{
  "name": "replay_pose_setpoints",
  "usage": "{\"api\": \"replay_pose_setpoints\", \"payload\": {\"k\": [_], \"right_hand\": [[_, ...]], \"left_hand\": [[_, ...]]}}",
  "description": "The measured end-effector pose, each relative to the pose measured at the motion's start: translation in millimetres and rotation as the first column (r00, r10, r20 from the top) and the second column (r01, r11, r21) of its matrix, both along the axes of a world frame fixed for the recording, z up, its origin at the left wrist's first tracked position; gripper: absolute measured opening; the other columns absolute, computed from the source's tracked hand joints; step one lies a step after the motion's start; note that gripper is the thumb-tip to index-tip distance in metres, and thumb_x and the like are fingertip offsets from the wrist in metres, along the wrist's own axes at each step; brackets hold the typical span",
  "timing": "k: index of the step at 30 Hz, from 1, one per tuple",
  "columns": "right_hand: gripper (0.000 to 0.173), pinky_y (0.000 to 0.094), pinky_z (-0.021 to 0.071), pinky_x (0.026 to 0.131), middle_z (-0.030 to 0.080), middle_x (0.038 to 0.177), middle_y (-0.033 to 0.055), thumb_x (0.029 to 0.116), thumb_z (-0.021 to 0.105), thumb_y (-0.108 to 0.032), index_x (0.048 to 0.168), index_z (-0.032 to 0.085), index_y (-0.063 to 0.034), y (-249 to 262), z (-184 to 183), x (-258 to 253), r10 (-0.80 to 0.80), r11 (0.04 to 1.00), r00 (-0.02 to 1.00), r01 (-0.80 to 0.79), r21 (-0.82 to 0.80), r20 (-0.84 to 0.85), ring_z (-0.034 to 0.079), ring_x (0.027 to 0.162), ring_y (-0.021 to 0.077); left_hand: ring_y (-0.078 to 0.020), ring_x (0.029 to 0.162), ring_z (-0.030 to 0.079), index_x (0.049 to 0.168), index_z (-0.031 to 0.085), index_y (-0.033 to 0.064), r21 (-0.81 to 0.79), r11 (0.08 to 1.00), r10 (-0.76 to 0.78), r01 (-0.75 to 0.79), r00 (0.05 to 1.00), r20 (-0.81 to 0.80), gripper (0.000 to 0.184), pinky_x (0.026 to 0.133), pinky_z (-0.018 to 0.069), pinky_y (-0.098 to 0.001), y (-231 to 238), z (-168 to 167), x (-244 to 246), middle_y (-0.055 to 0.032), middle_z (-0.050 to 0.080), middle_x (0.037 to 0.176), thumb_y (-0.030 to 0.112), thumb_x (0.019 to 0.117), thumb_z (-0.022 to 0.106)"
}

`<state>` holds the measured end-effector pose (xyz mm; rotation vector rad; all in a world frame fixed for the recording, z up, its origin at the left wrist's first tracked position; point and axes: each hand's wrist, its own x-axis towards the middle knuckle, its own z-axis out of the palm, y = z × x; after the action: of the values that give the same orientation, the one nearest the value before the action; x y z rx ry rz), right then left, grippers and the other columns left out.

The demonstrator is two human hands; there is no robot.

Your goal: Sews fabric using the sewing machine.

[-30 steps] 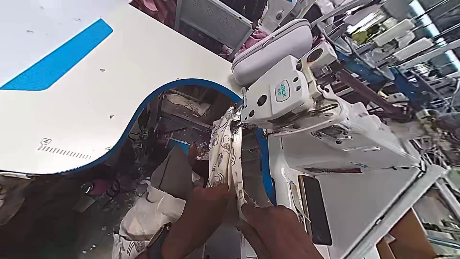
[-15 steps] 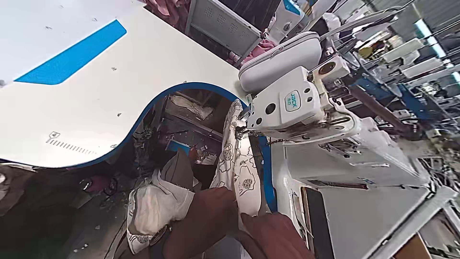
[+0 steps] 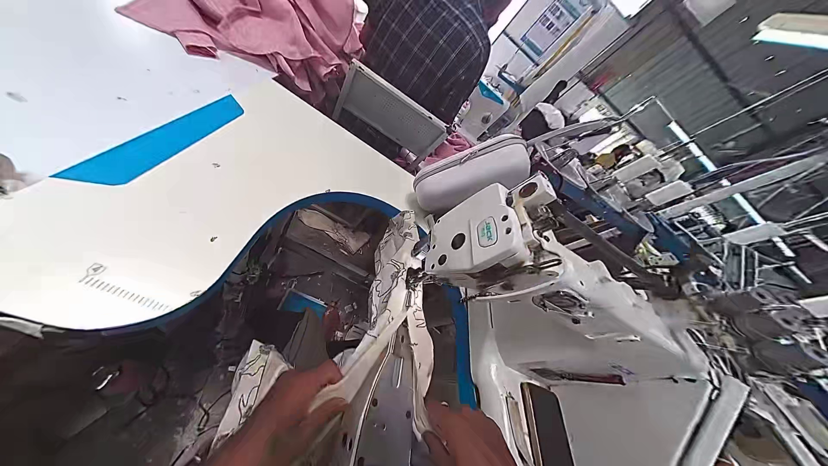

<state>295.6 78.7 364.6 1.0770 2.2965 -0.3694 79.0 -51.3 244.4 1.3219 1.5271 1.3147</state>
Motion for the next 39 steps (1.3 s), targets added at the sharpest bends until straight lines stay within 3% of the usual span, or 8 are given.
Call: {"api": "replay_pose_setpoints", "payload": {"k": [3,5,10,13,29,32,35,39], "right_hand": [[0.023,0.0654,0.0511,0.08,0.07,0.088,0.0272,0.0943,0.067,-0.015,0.093,0.072,0.0069,9,-44,64,0.035,0.982,0.991,-0.058,-0.181,-0.127,0.069,0.088,0.0464],[0.018,0.0545,0.0547,0.067,0.064,0.069,0.0186,0.0866,0.067,-0.009,0.073,0.067,0.0026,-6,-19,63,0.283,0.958,0.876,-0.276,0.075,-0.39,0.068,0.069,0.0375],[0.022,0.0349,0.0549,0.049,0.07,0.077,0.0161,0.0846,0.064,0.002,0.102,0.076,0.0059,-114,9,-2,0.262,0.867,0.88,-0.035,0.497,-0.395,0.069,0.059,0.0269],[0.028,0.0328,0.0563,0.053,0.073,0.083,0.0187,0.0871,0.063,0.003,0.112,0.074,0.0078,-109,-3,-13,0.174,0.84,0.893,0.086,0.536,-0.416,0.071,0.063,0.0263],[0.038,0.0402,0.0488,0.043,0.07,0.073,0.0127,0.0845,0.061,-0.006,0.12,0.073,0.0048,-50,-8,-48,0.086,0.847,0.92,0.135,0.515,-0.383,0.065,0.051,0.0263],[0.016,0.0443,0.049,0.047,0.065,0.066,0.0125,0.0868,0.067,-0.013,0.091,0.074,0.0011,-58,14,-34,0.042,0.93,0.95,0.077,0.361,-0.31,0.066,0.055,0.029],[0.014,0.0392,0.0458,0.043,0.059,0.058,0.0088,0.0864,0.066,-0.014,0.078,0.071,-0.0039,-58,18,-36,0.181,0.926,0.939,-0.063,0.372,-0.291,0.062,0.05,0.0254],[0.005,0.0358,0.0444,0.041,0.057,0.056,0.0048,0.0797,0.066,-0.011,0.076,0.069,-0.0088,-50,0,-53,0.35,0.844,0.904,-0.19,0.502,-0.247,0.062,0.049,0.0227]], "left_hand": [[-0.0152,0.06,0.056,0.092,0.067,0.0014,-0.084,0.996,-0.046,0.038,0.994,-0.096,0.026,0.059,0.0476,-0.0371,-28,-12,-40,-0.0061,0.059,0.069,0.026,0.0996,0.061],[-0.0142,0.053,0.054,0.087,0.068,0.0044,0.122,0.993,0.029,0.003,0.964,-0.264,0.03,0.051,0.0452,-0.0335,-18,15,-13,-0.0043,0.058,0.062,0.028,0.1022,0.055],[-0.0201,0.04,0.056,0.086,0.072,0.0057,0.309,0.936,0.323,-0.167,0.755,-0.571,0.019,0.035,0.0406,-0.0348,-20,31,100,-0.0035,0.055,0.051,0.013,0.0871,0.054],[-0.0191,0.042,0.056,0.1,0.077,0.0036,0.368,0.912,0.36,-0.18,0.781,-0.51,0.025,0.038,0.0417,-0.0326,-14,21,94,-0.0036,0.058,0.053,0.012,0.0938,0.054],[-0.0146,0.039,0.049,0.095,0.075,0.0049,0.257,0.943,0.268,-0.21,0.939,-0.216,0.027,0.039,0.038,-0.031,53,20,69,-0.0008,0.051,0.049,0.016,0.0955,0.05],[-0.0192,0.039,0.05,0.105,0.078,0.0028,0.195,0.978,0.115,-0.073,0.969,-0.217,0.031,0.039,0.0408,-0.0363,38,26,64,-0.0029,0.05,0.048,0.016,0.0925,0.053],[-0.0195,0.05,0.054,0.083,0.071,0.0,0.161,0.964,-0.217,0.21,0.976,0.023,0.021,0.051,0.0439,-0.0394,47,18,40,-0.0072,0.056,0.056,0.012,0.0951,0.058],[0.0011,0.054,0.043,0.065,0.058,0.0036,0.231,0.892,-0.446,0.387,0.831,0.331,0.029,0.051,0.0342,-0.0189,74,0,16,0.0046,0.048,0.058,0.005,0.0944,0.058]]}}
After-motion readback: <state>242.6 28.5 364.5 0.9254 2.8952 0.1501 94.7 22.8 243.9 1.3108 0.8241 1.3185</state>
